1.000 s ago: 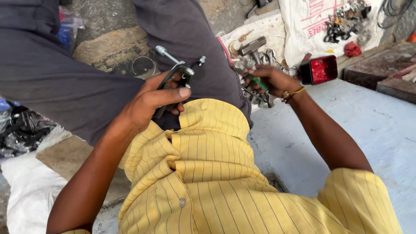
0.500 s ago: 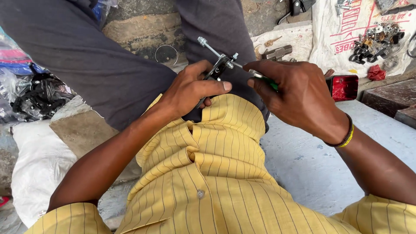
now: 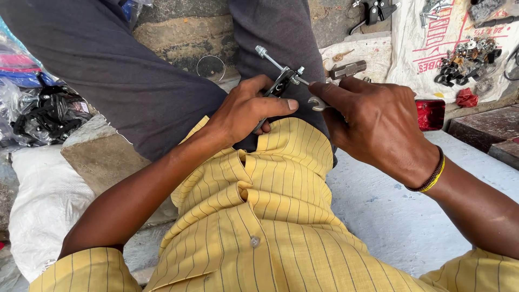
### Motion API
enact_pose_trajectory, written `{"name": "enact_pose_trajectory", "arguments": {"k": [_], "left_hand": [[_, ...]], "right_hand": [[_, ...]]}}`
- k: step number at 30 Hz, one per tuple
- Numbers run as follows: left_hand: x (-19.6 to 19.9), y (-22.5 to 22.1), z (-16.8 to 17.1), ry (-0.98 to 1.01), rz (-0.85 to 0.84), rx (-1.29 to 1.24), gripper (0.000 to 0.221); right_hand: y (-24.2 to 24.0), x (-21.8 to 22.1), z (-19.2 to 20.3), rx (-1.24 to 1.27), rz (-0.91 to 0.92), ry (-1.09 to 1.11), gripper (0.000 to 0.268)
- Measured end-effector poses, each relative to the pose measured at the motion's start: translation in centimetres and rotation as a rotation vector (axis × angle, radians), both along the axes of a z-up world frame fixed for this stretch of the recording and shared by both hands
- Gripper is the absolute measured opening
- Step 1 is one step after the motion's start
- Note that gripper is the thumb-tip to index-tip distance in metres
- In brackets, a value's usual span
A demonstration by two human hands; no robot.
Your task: Assembling and adjusting a bicycle brake caliper using a wrench and brake cables.
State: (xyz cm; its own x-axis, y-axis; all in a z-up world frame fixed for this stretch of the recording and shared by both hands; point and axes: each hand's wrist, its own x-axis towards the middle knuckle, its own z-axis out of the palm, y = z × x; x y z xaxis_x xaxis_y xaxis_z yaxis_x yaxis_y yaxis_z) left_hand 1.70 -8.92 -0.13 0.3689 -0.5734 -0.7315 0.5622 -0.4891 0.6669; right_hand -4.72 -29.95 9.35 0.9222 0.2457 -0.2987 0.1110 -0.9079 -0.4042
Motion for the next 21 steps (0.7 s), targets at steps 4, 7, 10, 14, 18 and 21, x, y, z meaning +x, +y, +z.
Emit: {"name": "enact_pose_trajectory", "arguments": {"k": [4,7,10,14,18,21], "left_hand": [[0.1,-0.1,0.3,0.024,0.005,0.024,0.067],[0.0,-0.3,0.4,0.017,0.016,0.006,0.070],[-0.2,-0.4,0.3,-0.012,-0.019,0.027,0.069],[-0.9,-0.1,-1.1,-0.102,-0.091,-0.034,0.063],[0.1,0.1,-0.6,0.053,-0.002,-0.052,0.049],[0.7,0.0,-0.3,0.213,0.079,-0.080,0.045]], "right_hand": [[0.3,0.2,0.2,-0.007,0.011,0.018,0.036],[0.6,0.3,0.4,-0.036,0.034,-0.008,0.036],[1.6,0.2,0.5,-0.146,0.047,0.079,0.035],[1.9,-0.8,-0.8,-0.149,0.088,-0.017,0.042],[1.1,-1.5,-3.6,-0.105,0.121,-0.117,0.044],[0.6,-1.4,-4.8,-0.066,0.128,-0.178,0.048]]}}
